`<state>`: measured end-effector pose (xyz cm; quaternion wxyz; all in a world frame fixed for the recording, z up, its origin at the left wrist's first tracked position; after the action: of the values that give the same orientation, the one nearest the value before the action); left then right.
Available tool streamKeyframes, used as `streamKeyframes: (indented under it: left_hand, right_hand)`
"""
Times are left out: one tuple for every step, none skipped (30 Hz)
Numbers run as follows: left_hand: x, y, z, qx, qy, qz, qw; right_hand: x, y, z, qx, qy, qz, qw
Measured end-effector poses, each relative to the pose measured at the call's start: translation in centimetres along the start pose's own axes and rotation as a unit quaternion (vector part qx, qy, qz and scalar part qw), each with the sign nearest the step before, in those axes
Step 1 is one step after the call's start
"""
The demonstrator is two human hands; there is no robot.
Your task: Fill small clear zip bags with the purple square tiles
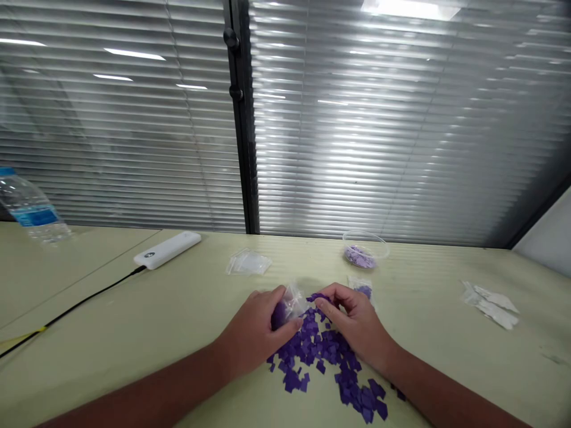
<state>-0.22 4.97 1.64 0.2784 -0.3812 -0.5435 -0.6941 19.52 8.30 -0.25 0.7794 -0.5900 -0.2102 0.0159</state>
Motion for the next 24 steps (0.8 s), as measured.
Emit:
streamKeyframes:
  left_hand:
    - [-0.04, 0.12, -0.02, -0.005, -0.003, 0.009, 1.0]
    - [-0.05, 0.22, -0.04, -0.009, -0.004, 0.017, 1.0]
    - [-0.05, 0.27, -0.05, -0.011, -0.005, 0.024, 1.0]
    - [-0.03, 0.28, -0.05, -0.01, -0.005, 0.029, 1.0]
    - [0.0, 0.25, -0.05, -0.006, -0.003, 0.029, 1.0]
    - [0.05, 0.21, -0.04, -0.003, 0.0, 0.024, 1.0]
    - [0.11, 0.18, -0.04, 0.0, 0.003, 0.017, 1.0]
    - [0.17, 0.15, -0.04, 0.001, 0.006, 0.009, 1.0]
    - [0.22, 0.12, -0.03, 0.002, 0.008, 0.003, 1.0]
    - [0.26, 0.1, -0.04, 0.003, 0.01, 0.0, 1.0]
    - [0.28, 0.09, -0.04, 0.002, 0.011, 0.001, 1.0]
    - [0.3, 0.07, -0.05, 0.001, 0.012, 0.005, 1.0]
    - [0.32, 0.04, -0.06, 0.0, 0.015, 0.01, 1.0]
    - [0.34, 0.0, -0.08, 0.0, 0.019, 0.014, 1.0]
    - [0.35, -0.06, -0.09, 0.0, 0.025, 0.017, 1.0]
    - [0.35, -0.11, -0.11, 0.0, 0.03, 0.019, 0.999]
    - [0.34, -0.17, -0.13, -0.001, 0.035, 0.021, 0.999]
    - [0.32, -0.22, -0.15, -0.002, 0.039, 0.023, 0.999]
    - [0.3, -0.25, -0.17, -0.004, 0.042, 0.024, 0.999]
    - [0.28, -0.25, -0.18, -0.006, 0.043, 0.025, 0.999]
    - [0.25, -0.21, -0.2, -0.011, 0.043, 0.025, 0.999]
    - [0.22, -0.12, -0.21, -0.018, 0.041, 0.023, 0.999]
    - [0.16, 0.04, -0.22, -0.028, 0.035, 0.021, 0.999]
    - [0.12, 0.24, -0.23, -0.039, 0.028, 0.018, 0.999]
  right_hand:
    - [0.08, 0.1, 0.04, 0.0, 0.007, 0.003, 1.0]
    - [0.1, 0.11, 0.05, 0.001, 0.009, 0.003, 1.0]
    - [0.07, 0.05, 0.05, 0.004, 0.008, 0.0, 1.0]
    - [0.02, -0.06, 0.02, 0.008, 0.005, -0.006, 1.0]
    - [-0.05, -0.2, -0.02, 0.012, 0.001, -0.013, 1.0]
    - [-0.1, -0.34, -0.07, 0.017, 0.0, -0.02, 1.0]
    - [-0.12, -0.47, -0.11, 0.021, 0.0, -0.024, 0.999]
    - [-0.13, -0.54, -0.15, 0.025, 0.001, -0.025, 0.999]
    - [-0.12, -0.57, -0.17, 0.026, 0.003, -0.021, 0.999]
    - [-0.11, -0.53, -0.18, 0.026, 0.004, -0.015, 1.0]
    - [-0.09, -0.46, -0.19, 0.024, 0.007, -0.007, 1.0]
    - [-0.03, -0.37, -0.2, 0.021, 0.014, 0.0, 1.0]
    - [0.12, -0.3, -0.22, 0.02, 0.029, 0.005, 0.999]
    - [0.33, -0.29, -0.28, 0.021, 0.05, 0.005, 0.999]
    - [0.56, -0.33, -0.36, 0.025, 0.073, 0.001, 0.997]
    - [0.75, -0.41, -0.47, 0.029, 0.094, -0.005, 0.995]
    - [0.84, -0.49, -0.57, 0.031, 0.106, -0.009, 0.994]
    - [0.79, -0.54, -0.63, 0.031, 0.107, -0.01, 0.994]
    - [0.63, -0.55, -0.66, 0.029, 0.099, -0.007, 0.995]
    - [0.41, -0.54, -0.66, 0.026, 0.085, -0.001, 0.996]
    - [0.2, -0.53, -0.63, 0.024, 0.07, 0.005, 0.997]
    - [0.03, -0.51, -0.6, 0.023, 0.057, 0.008, 0.998]
    - [-0.08, -0.51, -0.55, 0.023, 0.048, 0.008, 0.999]
    - [-0.15, -0.52, -0.5, 0.023, 0.041, 0.005, 0.999]
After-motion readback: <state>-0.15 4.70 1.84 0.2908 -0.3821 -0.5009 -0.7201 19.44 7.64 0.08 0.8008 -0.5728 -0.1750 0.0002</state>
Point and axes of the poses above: each hand's wrist, its own z-axis towards the middle knuckle, its own x-axis out of the back of the hand, y = z × x, the point moved 6 cm from there along z, towards the middle knuckle, and after that the axes turned 1 degree about -y, right-handed, at the moved point
